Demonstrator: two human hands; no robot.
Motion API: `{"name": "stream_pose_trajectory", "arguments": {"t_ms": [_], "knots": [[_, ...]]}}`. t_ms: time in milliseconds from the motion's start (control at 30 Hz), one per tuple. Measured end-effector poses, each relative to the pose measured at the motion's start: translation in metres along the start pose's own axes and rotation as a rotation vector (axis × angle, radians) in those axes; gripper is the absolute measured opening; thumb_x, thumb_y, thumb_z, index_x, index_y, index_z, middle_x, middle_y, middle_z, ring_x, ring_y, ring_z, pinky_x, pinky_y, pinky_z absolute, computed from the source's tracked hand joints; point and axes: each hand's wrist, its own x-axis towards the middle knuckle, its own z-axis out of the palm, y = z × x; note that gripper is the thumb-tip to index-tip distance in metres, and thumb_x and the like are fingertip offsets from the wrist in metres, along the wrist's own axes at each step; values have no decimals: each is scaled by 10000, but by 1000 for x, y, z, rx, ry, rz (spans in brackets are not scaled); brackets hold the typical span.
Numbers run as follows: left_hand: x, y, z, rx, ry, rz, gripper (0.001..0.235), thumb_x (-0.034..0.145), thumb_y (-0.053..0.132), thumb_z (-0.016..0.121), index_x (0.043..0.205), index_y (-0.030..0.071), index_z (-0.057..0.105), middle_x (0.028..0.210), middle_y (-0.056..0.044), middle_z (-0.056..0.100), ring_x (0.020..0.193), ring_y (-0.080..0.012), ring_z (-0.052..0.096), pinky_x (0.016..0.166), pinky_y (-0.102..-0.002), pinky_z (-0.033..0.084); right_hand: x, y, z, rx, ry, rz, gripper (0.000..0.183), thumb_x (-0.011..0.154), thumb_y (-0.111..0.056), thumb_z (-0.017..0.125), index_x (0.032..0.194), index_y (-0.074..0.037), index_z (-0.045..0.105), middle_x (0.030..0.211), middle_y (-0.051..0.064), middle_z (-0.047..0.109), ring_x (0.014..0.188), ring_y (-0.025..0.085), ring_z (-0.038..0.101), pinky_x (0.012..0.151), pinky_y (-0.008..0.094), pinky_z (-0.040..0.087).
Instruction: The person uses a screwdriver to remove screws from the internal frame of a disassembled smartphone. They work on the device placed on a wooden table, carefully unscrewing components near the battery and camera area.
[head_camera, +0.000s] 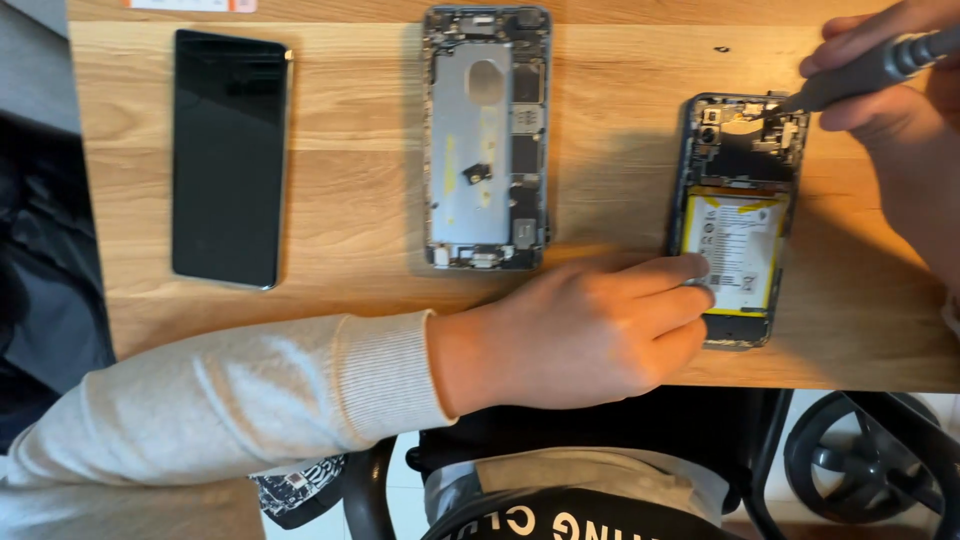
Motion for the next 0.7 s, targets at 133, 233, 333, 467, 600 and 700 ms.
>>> {"name": "stream_pose_trajectory", "arguments": {"t_ms": [133,233,333,467,600,700], "knots": [[-4,-1,13,24,38,44,208,1009,-57,602,823,31,633,945,-126,647,1158,-321,655,990,-375,562,46,-135,59,-243,24,113,125,1043,87,707,1154,32,719,1320,150,734,1211,204,682,1010,283,492],[-4,0,15,-44,109,113,244,973,-111,591,767,21,590,837,-121,566,945,-326,581,889,-402,562,60,-139,78,-60,-113,-156,397,1011,233,801,1264,5,597,1193,207,727,1157,307,794,988,358,718],[-4,-1,16,-105,159,230,312,961,-130,540,708,50,507,749,-98,471,727,-289,489,745,-402,475,71,-113,97,136,-187,-490,676,978,325,886,1423,48,460,1327,168,574,1176,485,830,997,494,839],[-3,-2,18,-172,169,311,323,899,-139,571,681,82,483,718,-80,475,679,-282,470,660,-396,375,81,-128,115,176,-232,-439,511,811,412,725,1223,228,486,1318,395,561,1124,600,778,805,501,783],[-2,0,24,-216,222,279,337,896,-161,532,664,64,437,698,-81,420,675,-280,423,630,-406,349,87,-130,119,118,-232,-495,468,812,357,835,1151,279,523,1285,368,578,1080,596,777,816,517,753],[-2,0,25,-235,223,254,340,890,-156,543,661,68,430,690,-77,421,674,-273,424,623,-403,345,89,-134,121,116,-261,-421,408,888,385,694,1203,175,542,1082,324,662,1062,495,811,734,412,752]]}}
